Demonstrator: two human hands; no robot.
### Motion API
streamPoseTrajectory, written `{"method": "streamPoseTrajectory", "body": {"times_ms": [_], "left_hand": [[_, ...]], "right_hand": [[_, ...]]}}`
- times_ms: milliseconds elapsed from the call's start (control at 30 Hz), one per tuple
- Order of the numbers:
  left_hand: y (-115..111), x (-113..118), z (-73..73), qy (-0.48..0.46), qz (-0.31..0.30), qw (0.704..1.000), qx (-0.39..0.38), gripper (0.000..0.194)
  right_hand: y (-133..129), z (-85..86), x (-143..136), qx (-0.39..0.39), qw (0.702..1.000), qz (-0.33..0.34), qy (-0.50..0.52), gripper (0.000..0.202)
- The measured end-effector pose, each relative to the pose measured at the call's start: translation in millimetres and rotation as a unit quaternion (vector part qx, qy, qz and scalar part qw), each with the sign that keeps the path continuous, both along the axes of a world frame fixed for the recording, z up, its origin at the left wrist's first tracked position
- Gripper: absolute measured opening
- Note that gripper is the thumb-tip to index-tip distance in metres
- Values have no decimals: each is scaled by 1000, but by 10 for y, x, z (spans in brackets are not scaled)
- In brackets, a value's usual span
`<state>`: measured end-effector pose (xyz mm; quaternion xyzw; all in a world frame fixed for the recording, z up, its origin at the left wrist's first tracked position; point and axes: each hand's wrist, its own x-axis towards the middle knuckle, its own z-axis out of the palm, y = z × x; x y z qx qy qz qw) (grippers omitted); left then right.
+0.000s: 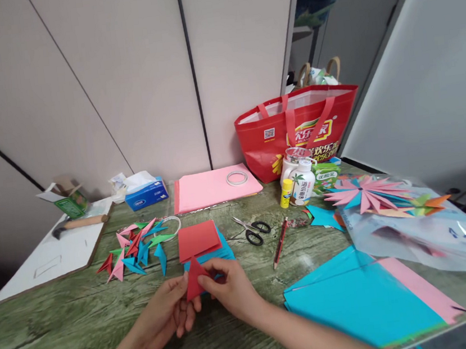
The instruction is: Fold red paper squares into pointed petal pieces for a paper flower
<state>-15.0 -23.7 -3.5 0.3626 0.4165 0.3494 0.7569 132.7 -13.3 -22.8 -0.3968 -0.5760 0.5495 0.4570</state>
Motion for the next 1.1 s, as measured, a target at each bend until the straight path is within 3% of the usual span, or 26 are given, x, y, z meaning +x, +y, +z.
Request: {"method": "streamPoseTrajectory", "body": {"times_ms": [400, 667, 800, 1100], "left_hand": [[-41, 86, -61, 22, 50, 998, 18, 35], [24, -3, -55, -55, 18, 997, -48, 30], [13, -3, -59, -41, 9, 998, -57, 28], [-46, 88, -76, 55, 58, 996, 38, 31]], "right_hand": [[0, -40, -53, -29, 999, -28, 15, 22], [25, -21, -25, -27, 998, -32, 36, 25], [14, -25, -26, -27, 999, -33, 25, 25], [10, -37, -64, -42, 998, -35, 27, 26]]}}
